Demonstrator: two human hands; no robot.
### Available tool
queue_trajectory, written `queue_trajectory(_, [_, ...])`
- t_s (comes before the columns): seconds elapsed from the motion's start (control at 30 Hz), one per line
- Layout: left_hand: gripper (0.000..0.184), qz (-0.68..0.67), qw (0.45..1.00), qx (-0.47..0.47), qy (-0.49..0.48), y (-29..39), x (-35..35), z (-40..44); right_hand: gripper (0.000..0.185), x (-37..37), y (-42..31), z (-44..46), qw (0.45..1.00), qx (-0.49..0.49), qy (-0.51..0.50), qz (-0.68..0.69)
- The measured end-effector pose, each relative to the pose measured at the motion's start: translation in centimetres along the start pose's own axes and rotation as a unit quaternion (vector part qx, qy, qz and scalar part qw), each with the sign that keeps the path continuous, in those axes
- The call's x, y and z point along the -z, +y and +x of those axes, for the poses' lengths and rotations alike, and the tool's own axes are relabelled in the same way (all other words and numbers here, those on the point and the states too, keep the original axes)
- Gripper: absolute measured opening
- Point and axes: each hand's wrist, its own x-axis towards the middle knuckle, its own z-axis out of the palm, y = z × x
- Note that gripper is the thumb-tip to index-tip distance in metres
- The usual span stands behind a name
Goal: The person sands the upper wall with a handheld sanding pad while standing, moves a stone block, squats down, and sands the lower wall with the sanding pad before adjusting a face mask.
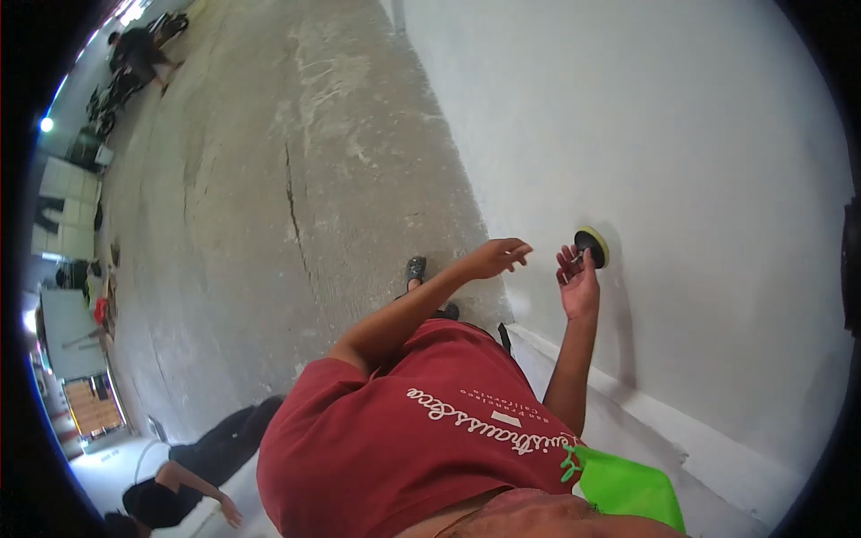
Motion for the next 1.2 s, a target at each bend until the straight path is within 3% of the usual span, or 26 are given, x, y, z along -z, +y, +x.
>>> queue_trajectory(0.07, [0.042, -0.019, 1.0, -0.016, 0.001, -1.8, 2.8, -0.9, 0.042, -0.8, -1.2, 0.3, 1.0, 0.011, 0.025, -0.004])
queue_trajectory(0.2, [0.043, -0.025, 0.997, 0.063, 0.046, -2.8, 10.1, -1.7, 0.041, -3.2, -3.5, 4.1, 0.999, 0.011, 0.033, -0.005])
queue_trajectory(0.37, [0.043, -0.066, 0.99, 0.064, 0.109, -5.8, 19.2, -3.7, 0.039, -6.8, -2.8, 10.3, 0.997, 0.022, 0.076, -0.016])
queue_trajectory(0.43, [0.044, -0.061, 0.978, 0.119, 0.158, -5.7, 22.7, -4.4, 0.038, -8.3, -2.3, 12.5, 0.994, 0.013, 0.109, -0.007])
queue_trajectory(0.47, [0.044, -0.063, 0.981, 0.124, 0.139, -5.6, 23.7, -4.8, 0.035, -8.8, -1.7, 13.2, 0.995, 0.017, 0.093, 0.009])
queue_trajectory(0.53, [0.042, -0.067, 0.976, 0.101, 0.183, -5.2, 26.6, -3.9, 0.029, -10.8, -1.2, 14.2, 0.993, 0.033, 0.097, 0.054])
queue_trajectory(0.7, [0.045, -0.011, 0.982, 0.171, 0.074, -2.9, 30.2, 0.8, 0.031, -11.3, -0.2, 9.7, 0.983, 0.093, 0.159, 0.011])
queue_trajectory(0.9, [0.05, 0.122, 0.979, 0.145, -0.07, -1.7, 26.8, 7.3, 0.027, -5.1, 2.7, -1.3, 0.928, 0.192, 0.319, -0.012])
queue_trajectory(0.93, [0.048, 0.126, 0.974, 0.164, -0.094, -1.4, 27.9, 11.2, 0.028, -5.4, 1.6, 0.1, 0.923, 0.192, 0.333, -0.027])
queue_trajectory(1.07, [0.049, 0.186, 0.951, 0.144, -0.202, -0.2, 21.4, 13.7, 0.031, -2.7, 4.5, -7.6, 0.866, 0.231, 0.444, -0.004])
queue_trajectory(1.13, [0.054, 0.192, 0.938, 0.127, -0.26, 0.3, 18.3, 14.8, 0.019, -1.7, 6.7, -10.0, 0.856, 0.24, 0.454, 0.049])
queue_trajectory(1.2, [0.054, 0.178, 0.917, 0.146, -0.326, -0.4, 20.7, 25.7, 0.019, -4.6, 3.1, -2.0, 0.832, 0.221, 0.507, 0.043])
